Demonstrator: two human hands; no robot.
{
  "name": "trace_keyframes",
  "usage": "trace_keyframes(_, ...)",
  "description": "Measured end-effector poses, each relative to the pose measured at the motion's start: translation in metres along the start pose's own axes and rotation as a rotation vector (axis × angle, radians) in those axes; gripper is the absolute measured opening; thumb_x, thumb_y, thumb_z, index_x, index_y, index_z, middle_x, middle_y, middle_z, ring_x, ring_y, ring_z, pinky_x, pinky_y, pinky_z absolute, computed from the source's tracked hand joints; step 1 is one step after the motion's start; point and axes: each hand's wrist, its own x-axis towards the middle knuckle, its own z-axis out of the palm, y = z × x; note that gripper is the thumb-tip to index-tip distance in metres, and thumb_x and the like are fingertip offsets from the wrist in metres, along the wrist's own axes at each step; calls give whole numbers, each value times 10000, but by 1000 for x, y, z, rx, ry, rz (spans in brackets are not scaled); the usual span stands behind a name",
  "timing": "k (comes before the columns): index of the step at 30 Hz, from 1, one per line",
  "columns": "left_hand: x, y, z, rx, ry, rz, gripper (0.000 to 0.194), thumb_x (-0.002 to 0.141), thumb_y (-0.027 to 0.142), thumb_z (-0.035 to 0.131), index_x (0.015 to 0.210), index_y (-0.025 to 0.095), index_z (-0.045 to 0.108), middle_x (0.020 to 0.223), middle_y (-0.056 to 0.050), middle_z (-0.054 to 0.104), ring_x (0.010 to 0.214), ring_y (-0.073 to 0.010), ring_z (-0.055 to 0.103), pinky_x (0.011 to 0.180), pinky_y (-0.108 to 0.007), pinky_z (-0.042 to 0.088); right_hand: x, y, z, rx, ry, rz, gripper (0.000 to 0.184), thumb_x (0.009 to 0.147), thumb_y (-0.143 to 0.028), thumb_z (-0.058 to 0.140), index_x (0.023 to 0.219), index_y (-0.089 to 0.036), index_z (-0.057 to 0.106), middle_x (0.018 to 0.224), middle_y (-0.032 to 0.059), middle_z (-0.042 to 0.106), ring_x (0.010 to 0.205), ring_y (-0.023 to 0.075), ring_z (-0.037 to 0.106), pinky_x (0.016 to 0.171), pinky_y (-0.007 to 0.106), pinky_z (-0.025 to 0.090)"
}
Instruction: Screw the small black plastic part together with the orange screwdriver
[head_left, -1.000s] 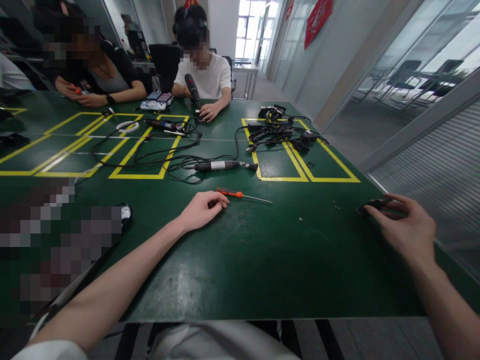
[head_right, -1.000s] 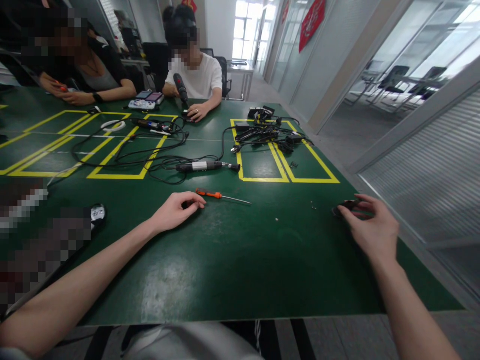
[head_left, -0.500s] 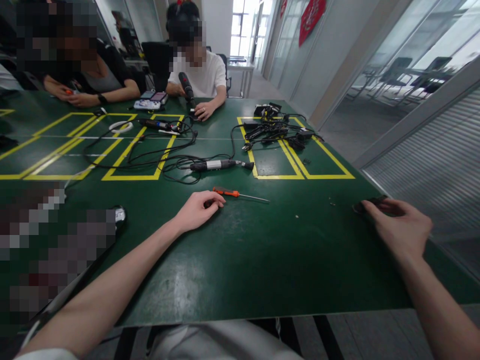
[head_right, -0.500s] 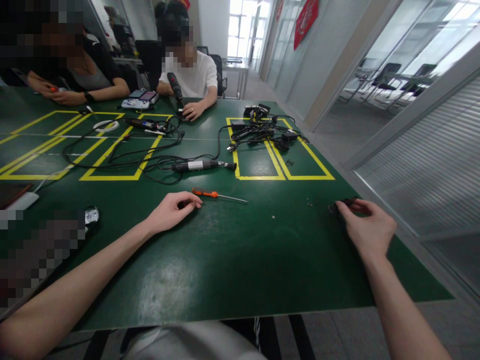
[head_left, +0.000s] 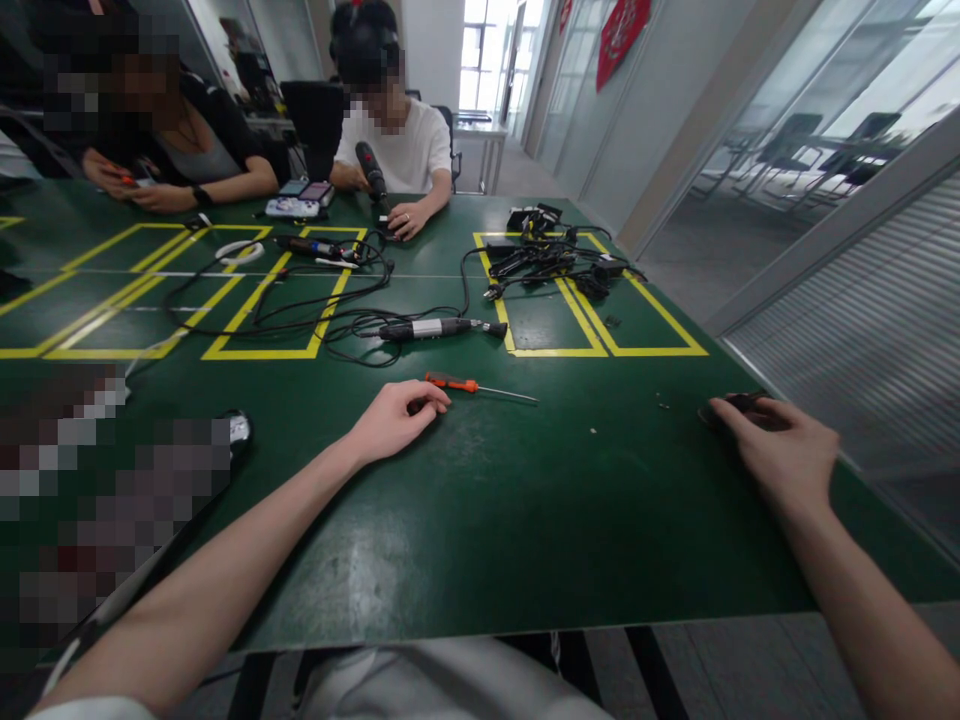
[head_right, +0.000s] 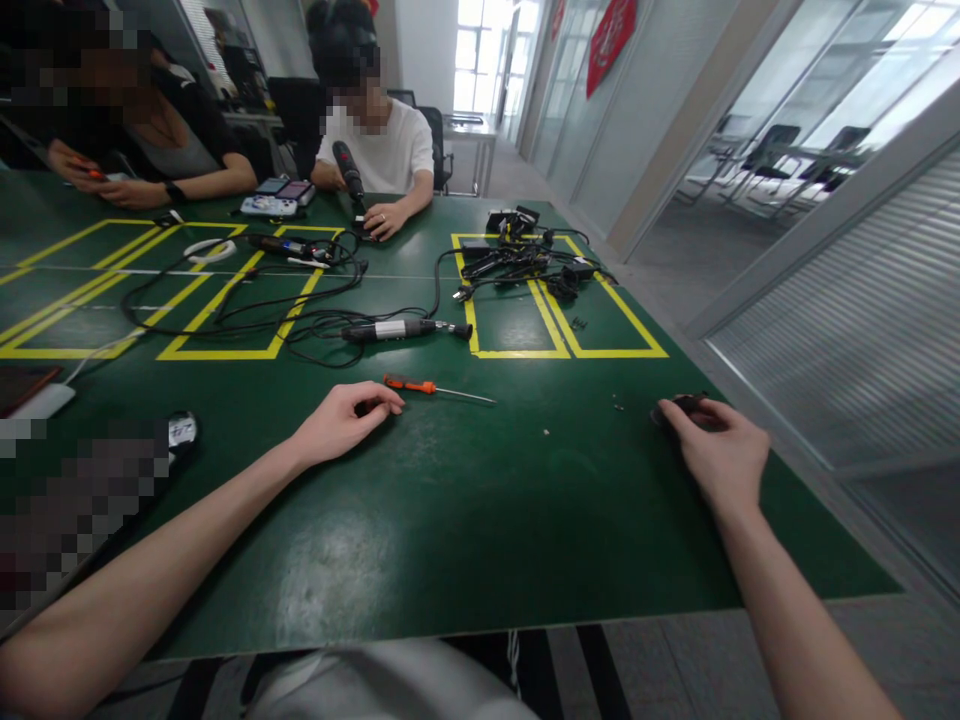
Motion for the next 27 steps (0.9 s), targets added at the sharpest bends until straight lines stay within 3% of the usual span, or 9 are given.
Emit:
trace_keyframes(3,0,0,0,5,0,-6,234,899,224,545,952,179,768,897,-41,793,798,-179,701,758,-280,537,-2,1,-1,5,-37,33,510,613,-444,769,984,-94,801,810,113,748,803,328,707,707,421,552)
trace_keyframes(12,0,-2,1,2,6,-2,236,892,219,545,950,182,771,886,-35,792,741,-166,677,749,-280,543,3,15,-1,152,-153,-107,490,591,-487,769,983,-194,766,1012,113,780,996,349,711,891,486,561)
trace_keyframes(14,0,-2,1,3,7,-5,235,892,221,546,949,180,770,892,-35,793,750,-167,682,751,-277,541,3,13,-2,175,-50,-158,626,573,-497,794,1113,-192,708,1165,147,730,1038,351,691,868,492,570)
trace_keyframes(16,0,-2,1,4,4,-5,234,897,227,545,948,180,769,899,-35,793,762,-168,687,754,-275,539,3,8,-5,166,132,-301,686,597,-525,787,1176,-183,659,1249,182,663,1082,368,666,853,513,565)
trace_keyframes(18,0,-2,0,0,-2,-4,232,900,231,545,947,182,767,899,-34,792,768,-169,689,755,-274,538,4,2,-8,39,224,-571,487,698,-535,711,1035,-184,691,1153,183,670,1107,385,636,885,533,524)
trace_keyframes(20,0,-2,0,-7,-3,-2,230,899,229,547,946,180,766,901,-35,791,774,-169,692,754,-273,539,6,-6,-9,-157,31,-817,318,799,-511,611,853,-211,700,932,139,714,953,344,653,893,523,472)
trace_keyframes(22,0,-2,0,-10,-1,-3,228,899,224,548,947,178,766,903,-36,791,782,-171,694,753,-272,540,7,-15,-5,-323,-171,-933,280,839,-448,552,811,-219,711,847,128,736,902,323,640,859,480,428)
trace_keyframes(25,0,-2,1,-5,1,-6,227,898,214,548,947,179,767,903,-36,791,782,-170,695,758,-272,543,8,-28,6,-563,-282,-940,257,851,-410,567,798,-206,715,828,140,758,887,323,613,821,452,379)
trace_keyframes(27,0,-2,1,-6,0,-2,229,898,211,545,945,177,767,898,-36,790,771,-168,691,760,-274,546,6,-34,14,-740,-261,-885,269,866,-400,564,806,-186,717,841,157,759,911,341,608,849,490,361)
